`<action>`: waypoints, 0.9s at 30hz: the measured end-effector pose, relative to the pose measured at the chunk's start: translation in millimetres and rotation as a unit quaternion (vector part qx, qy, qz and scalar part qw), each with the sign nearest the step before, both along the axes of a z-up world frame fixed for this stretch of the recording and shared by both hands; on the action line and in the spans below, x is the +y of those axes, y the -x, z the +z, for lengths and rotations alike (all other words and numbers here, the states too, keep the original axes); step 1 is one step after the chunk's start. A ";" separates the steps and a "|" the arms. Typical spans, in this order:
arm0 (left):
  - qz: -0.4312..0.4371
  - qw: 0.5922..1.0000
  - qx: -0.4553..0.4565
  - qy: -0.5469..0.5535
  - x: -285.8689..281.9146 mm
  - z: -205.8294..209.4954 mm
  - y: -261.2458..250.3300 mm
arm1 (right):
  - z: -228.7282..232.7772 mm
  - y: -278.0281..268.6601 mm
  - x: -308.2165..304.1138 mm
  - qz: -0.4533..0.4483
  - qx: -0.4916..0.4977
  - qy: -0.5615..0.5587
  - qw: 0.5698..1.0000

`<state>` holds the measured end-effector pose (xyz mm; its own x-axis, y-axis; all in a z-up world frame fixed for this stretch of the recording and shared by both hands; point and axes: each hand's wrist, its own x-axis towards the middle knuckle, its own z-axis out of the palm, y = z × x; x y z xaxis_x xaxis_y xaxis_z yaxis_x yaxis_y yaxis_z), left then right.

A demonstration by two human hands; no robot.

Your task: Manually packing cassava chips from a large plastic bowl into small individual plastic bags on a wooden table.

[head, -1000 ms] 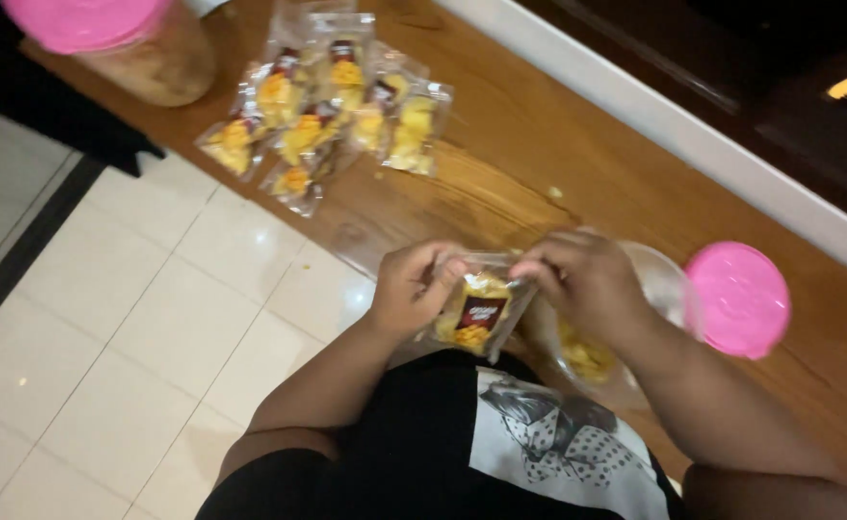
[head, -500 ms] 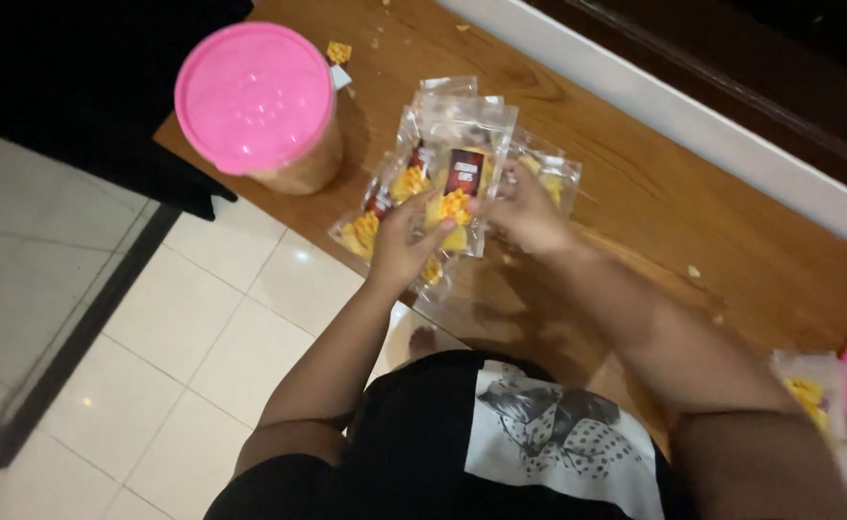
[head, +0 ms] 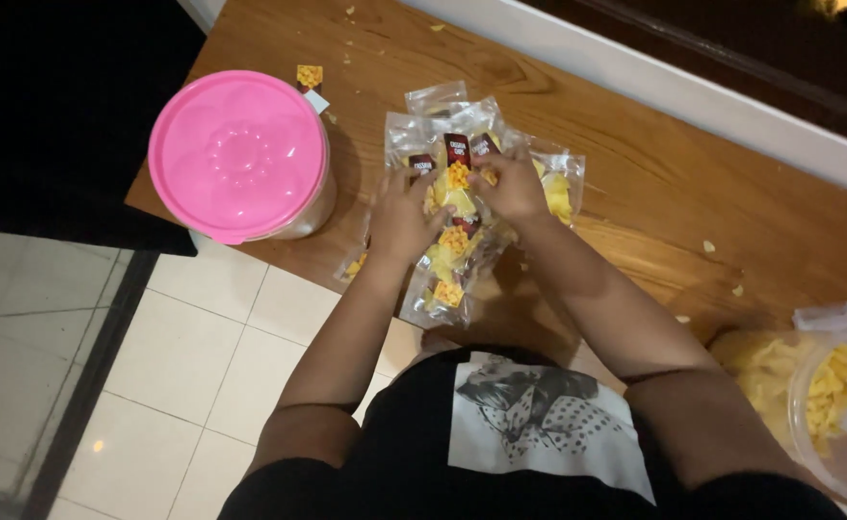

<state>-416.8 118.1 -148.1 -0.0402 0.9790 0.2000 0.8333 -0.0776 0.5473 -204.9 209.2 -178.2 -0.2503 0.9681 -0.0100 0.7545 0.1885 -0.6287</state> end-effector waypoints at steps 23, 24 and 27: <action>-0.347 0.904 -0.172 -0.182 -73.6 66.9 -224.7 | 142.6 -193.8 -207.0 0.038 0.132 -0.145 0.980; -0.392 0.880 -0.201 -0.179 -78.7 81.7 -245.2 | 155.2 -213.2 -219.8 0.039 0.136 -0.180 0.973; -0.449 0.845 -0.240 -0.164 -92.2 102.0 -304.9 | 198.1 -272.7 -258.8 -0.002 0.053 -0.234 0.971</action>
